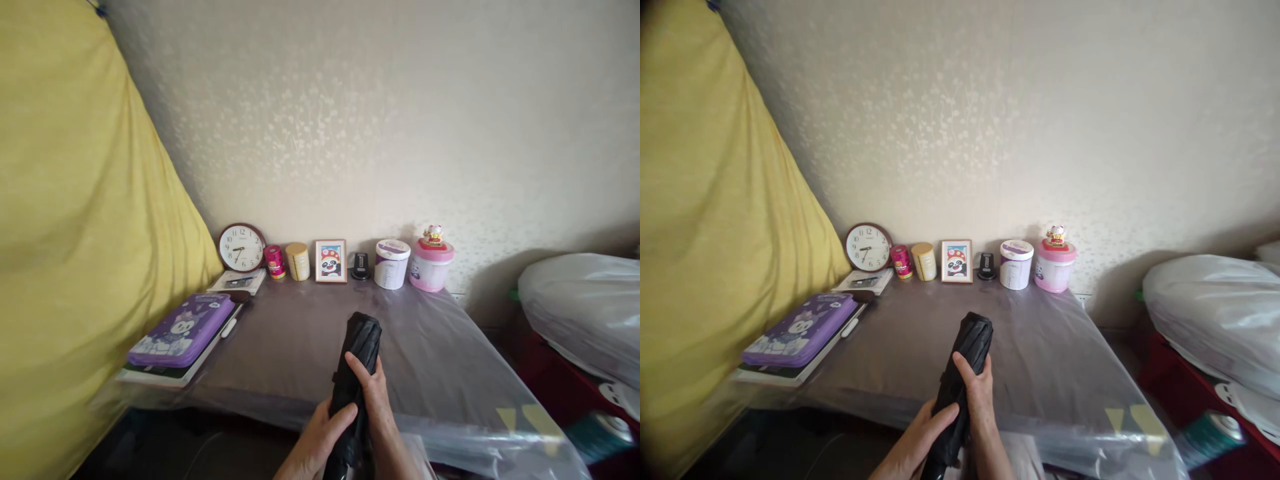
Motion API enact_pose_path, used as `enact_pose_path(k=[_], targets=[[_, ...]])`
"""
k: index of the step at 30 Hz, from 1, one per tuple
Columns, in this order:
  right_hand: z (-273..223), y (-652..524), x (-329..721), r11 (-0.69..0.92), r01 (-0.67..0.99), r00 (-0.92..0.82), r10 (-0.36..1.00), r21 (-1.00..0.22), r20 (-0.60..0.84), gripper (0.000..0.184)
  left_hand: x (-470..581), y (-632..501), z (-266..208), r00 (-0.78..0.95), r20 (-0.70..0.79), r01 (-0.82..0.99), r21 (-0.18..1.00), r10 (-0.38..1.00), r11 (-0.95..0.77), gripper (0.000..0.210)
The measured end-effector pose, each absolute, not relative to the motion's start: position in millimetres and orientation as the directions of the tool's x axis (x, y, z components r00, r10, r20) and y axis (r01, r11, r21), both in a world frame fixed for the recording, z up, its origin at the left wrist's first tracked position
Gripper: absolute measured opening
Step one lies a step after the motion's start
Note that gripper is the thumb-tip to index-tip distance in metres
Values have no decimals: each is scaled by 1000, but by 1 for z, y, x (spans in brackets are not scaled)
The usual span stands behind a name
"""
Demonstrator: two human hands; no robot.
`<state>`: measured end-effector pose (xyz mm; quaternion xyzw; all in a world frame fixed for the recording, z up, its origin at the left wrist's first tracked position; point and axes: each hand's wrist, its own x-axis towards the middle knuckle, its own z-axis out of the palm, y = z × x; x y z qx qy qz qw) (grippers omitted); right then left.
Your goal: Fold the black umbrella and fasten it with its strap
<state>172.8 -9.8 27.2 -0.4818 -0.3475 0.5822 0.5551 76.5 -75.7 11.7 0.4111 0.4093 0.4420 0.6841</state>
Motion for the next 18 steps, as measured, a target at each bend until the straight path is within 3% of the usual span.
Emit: enact_pose_path(k=[6,11,18], targets=[[29,-7,175,-111,-263,99,985,-958,-142,71,83,-80,6,292,-337,-276,866,895,416,63],[35,2,179,-119,-217,166,974,-969,-157,82,86,-88,10,229,-320,-171,917,919,361,59],[42,-7,174,-137,-338,98,979,-931,-180,75,82,-89,8,344,-276,-397,824,898,405,49]])
